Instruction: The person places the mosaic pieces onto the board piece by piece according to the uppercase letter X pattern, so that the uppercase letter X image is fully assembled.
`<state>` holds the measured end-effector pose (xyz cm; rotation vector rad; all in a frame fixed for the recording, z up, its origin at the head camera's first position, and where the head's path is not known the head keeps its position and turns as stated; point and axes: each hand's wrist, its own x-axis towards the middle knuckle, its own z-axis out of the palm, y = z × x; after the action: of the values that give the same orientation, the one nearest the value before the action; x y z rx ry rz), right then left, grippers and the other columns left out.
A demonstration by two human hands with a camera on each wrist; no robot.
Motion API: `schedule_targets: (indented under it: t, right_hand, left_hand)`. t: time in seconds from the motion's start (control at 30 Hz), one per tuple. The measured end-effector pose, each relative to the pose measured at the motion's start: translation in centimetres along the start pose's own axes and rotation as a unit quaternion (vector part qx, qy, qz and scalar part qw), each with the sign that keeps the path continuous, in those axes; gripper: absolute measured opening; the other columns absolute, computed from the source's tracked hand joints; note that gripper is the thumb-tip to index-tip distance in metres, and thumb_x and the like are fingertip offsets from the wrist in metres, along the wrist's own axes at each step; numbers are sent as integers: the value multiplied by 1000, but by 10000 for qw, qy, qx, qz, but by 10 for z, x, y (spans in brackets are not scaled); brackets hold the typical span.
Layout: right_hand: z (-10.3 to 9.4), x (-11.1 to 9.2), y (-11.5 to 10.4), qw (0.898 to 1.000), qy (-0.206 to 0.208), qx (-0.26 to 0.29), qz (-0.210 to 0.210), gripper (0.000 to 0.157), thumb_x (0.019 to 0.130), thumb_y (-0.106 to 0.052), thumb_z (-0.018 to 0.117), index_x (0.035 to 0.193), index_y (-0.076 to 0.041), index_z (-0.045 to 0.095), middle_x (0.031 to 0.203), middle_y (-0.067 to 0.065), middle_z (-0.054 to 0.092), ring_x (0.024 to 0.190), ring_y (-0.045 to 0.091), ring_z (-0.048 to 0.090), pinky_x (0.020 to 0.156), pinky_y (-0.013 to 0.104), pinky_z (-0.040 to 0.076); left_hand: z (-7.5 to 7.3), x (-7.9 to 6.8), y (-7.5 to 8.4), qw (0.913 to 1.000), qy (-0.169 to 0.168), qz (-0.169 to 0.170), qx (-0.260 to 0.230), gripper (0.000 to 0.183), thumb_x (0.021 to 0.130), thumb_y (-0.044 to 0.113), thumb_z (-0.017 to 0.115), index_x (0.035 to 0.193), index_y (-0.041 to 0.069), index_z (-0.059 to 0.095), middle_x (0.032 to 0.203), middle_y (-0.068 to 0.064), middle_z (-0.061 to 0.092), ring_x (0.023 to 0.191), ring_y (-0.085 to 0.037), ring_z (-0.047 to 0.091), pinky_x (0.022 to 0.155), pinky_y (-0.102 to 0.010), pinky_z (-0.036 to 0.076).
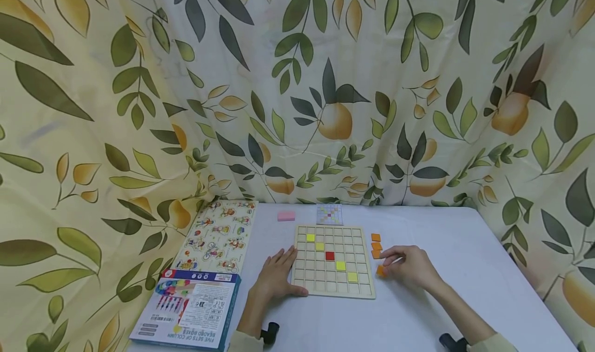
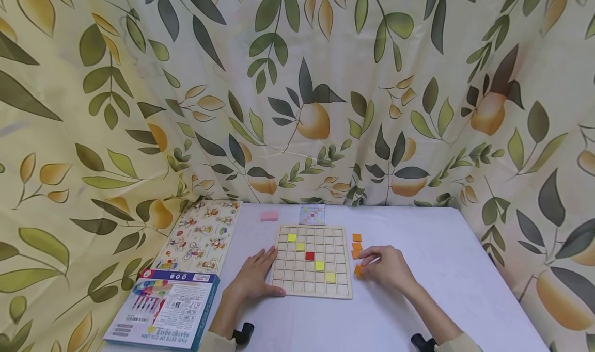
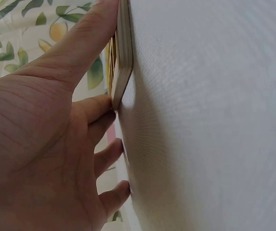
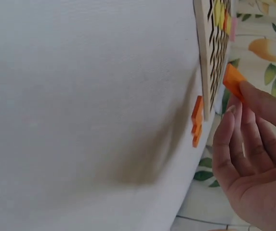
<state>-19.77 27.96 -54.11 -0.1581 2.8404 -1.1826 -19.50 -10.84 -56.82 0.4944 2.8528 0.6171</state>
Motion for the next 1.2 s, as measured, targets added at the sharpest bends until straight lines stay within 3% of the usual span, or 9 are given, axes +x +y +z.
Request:
schedule_targets:
  t: [0.33,0.57,0.83,1.2]
  right_hand:
    - [11,35,-18,9982,-81,504,-311,30,82,-4,87,110,-2,77,89,0,77,80,14,74,72,20,58]
    - [21,66,-18,9961,-239,853,-46,29,86,-5,84,114,-1,76,92,3,78,84,16,73,66,24,59]
    - [31,90,-20,9935,-191,1122,6,29,89,-7,83,115,2,75,96,5,79,88,18,75,73,20,60]
    - [42,112,-23,9959,-80,900,-11,18,91,-6,81,108,-3,77,90,3,78,83,16,74,72,25,61]
  left_hand:
    - [0,0,-1,10000,5,-46,20,118,71,62,89,164,12,35,171,-4,31,157,-35,25,127,-61,21]
    - [-1,0,-3,10000,17,-82,13,118,71,63,89,164,13,35,171,-4,30,157,-34,25,127,-61,20]
    - [1,0,-4,10000,12,-51,-22,118,71,62,89,164,12,35,171,-4,30,158,-35,24,127,-61,19]
    - [3,2,-3,10000,51,10,13,120,71,64,88,164,12,33,172,-3,28,158,-34,23,128,-59,18]
